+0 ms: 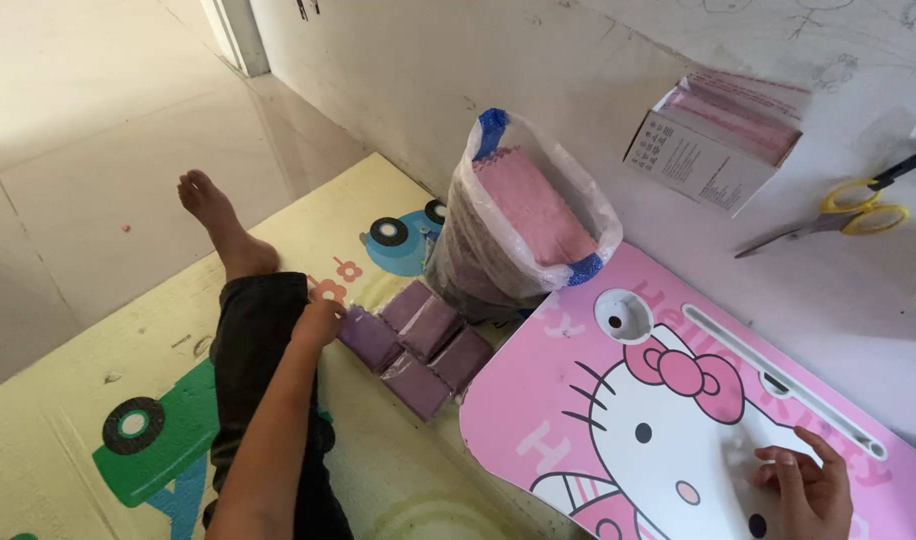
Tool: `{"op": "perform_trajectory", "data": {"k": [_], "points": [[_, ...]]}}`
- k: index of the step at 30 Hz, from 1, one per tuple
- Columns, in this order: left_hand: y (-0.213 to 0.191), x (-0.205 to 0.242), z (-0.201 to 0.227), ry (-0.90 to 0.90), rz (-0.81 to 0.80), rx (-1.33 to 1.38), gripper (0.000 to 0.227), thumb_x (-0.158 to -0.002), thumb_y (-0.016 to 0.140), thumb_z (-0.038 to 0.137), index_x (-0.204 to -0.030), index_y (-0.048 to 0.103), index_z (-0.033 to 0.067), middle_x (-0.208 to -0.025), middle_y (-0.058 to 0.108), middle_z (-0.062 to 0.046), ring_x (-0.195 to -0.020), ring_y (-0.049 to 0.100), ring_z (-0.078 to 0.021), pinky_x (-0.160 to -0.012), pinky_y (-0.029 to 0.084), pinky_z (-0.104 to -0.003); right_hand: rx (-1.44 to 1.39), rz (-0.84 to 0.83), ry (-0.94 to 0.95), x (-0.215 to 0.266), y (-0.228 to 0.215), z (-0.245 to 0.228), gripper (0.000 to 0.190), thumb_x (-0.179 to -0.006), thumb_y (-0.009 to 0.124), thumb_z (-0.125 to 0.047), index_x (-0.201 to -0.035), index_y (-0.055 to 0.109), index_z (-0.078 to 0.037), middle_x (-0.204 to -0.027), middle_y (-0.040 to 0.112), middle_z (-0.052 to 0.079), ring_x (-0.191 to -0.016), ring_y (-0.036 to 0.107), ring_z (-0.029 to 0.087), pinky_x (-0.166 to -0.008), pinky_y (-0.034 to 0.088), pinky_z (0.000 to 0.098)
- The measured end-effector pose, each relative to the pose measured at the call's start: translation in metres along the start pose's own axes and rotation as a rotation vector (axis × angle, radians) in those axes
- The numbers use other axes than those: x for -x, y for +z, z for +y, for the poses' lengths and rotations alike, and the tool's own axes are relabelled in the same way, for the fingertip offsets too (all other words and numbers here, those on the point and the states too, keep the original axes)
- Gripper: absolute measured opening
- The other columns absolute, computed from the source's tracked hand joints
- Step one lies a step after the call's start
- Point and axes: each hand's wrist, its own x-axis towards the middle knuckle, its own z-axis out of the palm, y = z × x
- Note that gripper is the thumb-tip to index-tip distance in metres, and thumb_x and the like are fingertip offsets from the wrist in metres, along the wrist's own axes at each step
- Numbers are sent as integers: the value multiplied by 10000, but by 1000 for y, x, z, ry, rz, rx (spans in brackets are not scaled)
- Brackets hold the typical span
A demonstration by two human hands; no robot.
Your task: The person uses a lint roller to remove debris from a grey piece of fabric and then from a pink piece of fabric on a table, before placing the pink fabric into a plastic bag.
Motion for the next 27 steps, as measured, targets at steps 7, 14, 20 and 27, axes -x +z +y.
{"op": "perform_trajectory", "data": {"k": [7,14,20,27], "points": [[-5,23,46,-307,118,437,736,-955,544,279,-1512,181,-37,-1286,622,-267,-1136,639,-409,-966,463,-452,-12,12,10,0,2,-1,365,-1119,436,93,-1481,395,100,-1036,605,370,-801,575,384,-765,490,466],[-3,44,64,-109,199,-72,325,-934,577,126,-1237,691,97,-1439,463,-226,-1103,656,-356,-815,551,-459,-3,19,62,5,8,-21,367,-1103,441,91,-1467,401,108,-1036,604,366,-831,574,385,-775,483,469],[-15,57,92,7,279,-89,424,-930,587,164,-1350,644,169,-1316,625,-122,-1280,502,-317,-959,472,-468,79,96,-101,11,4,0,312,-1077,522,74,-1389,508,82,-969,649,261,-778,589,283,-740,486,366],[-66,90,197,482,777,170,305,-908,662,118,-1213,677,99,-1178,645,-98,-1038,627,-302,-909,494,-438,569,120,-275,17,3,-4,388,-892,704,69,-1276,654,48,-927,758,142,-692,682,206,-578,585,312]]}}
